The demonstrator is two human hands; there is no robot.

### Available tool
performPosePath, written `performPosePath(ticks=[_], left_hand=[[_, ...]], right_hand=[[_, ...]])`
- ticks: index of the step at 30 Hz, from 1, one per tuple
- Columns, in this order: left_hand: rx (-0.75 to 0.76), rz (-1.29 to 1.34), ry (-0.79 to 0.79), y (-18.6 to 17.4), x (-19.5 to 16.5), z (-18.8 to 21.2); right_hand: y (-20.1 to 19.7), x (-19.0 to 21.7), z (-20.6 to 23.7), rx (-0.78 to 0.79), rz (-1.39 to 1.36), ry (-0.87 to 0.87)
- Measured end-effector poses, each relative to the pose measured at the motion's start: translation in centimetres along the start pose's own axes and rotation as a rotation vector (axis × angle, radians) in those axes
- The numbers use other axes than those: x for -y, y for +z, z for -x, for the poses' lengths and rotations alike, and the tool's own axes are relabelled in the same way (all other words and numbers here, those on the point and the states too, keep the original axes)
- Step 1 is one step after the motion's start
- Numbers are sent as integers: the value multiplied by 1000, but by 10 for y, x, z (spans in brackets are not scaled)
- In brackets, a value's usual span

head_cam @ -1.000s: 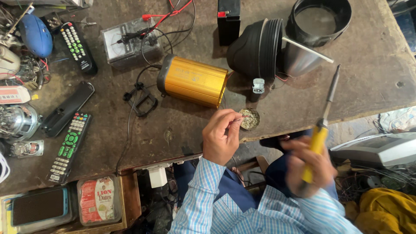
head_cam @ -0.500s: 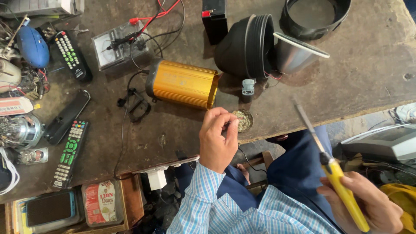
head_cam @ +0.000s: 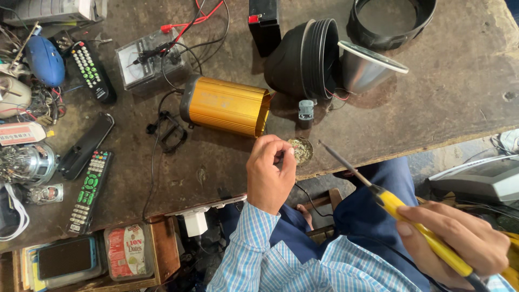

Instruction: The person sits at a cluttered repair workbench and solders a red wire to a small electronic component. They strip and position the wire by hand, use pliers, then heat the joint with a yellow soldering iron, dipping the iron tip into a small tin of flux between soldering passes.

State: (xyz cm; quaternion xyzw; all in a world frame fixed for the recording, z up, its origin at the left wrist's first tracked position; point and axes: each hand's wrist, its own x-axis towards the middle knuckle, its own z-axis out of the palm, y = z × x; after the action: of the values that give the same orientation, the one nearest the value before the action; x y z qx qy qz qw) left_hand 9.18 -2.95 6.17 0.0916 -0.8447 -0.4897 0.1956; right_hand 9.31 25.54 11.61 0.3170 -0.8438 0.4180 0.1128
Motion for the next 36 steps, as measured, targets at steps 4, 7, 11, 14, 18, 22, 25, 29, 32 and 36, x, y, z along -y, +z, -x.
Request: performPosePath(ticks=[4, 7, 11, 14, 18, 22, 25, 29, 32, 36], left_hand=[[6, -16, 7, 1, 1, -1], [-4, 1, 7, 1, 1, 0], [-14, 14, 15, 1, 2, 0], [-16, 19, 12, 1, 2, 0], [0, 17, -12, 1, 2, 0], [-5, 25, 1, 0, 3, 1], [-17, 34, 10, 1, 3, 1], [-21, 47, 15, 1, 3, 1], [-31, 71, 20, 1, 3, 1], [-30, 107, 29, 1, 6, 1]], right_hand=[[10, 15, -7, -3, 47, 190], [15, 16, -21, 65, -35, 167], [24, 23, -31, 28, -72, 152], [28, 26, -35, 25, -90, 142], [31, 27, -38, 20, -76, 140], [32, 26, -39, 21, -90, 111], [32, 27, -41, 29, -86, 105], [31, 28, -45, 60, -70, 100], [27, 30, -50, 107, -77, 116], [13, 29, -58, 255, -75, 191]])
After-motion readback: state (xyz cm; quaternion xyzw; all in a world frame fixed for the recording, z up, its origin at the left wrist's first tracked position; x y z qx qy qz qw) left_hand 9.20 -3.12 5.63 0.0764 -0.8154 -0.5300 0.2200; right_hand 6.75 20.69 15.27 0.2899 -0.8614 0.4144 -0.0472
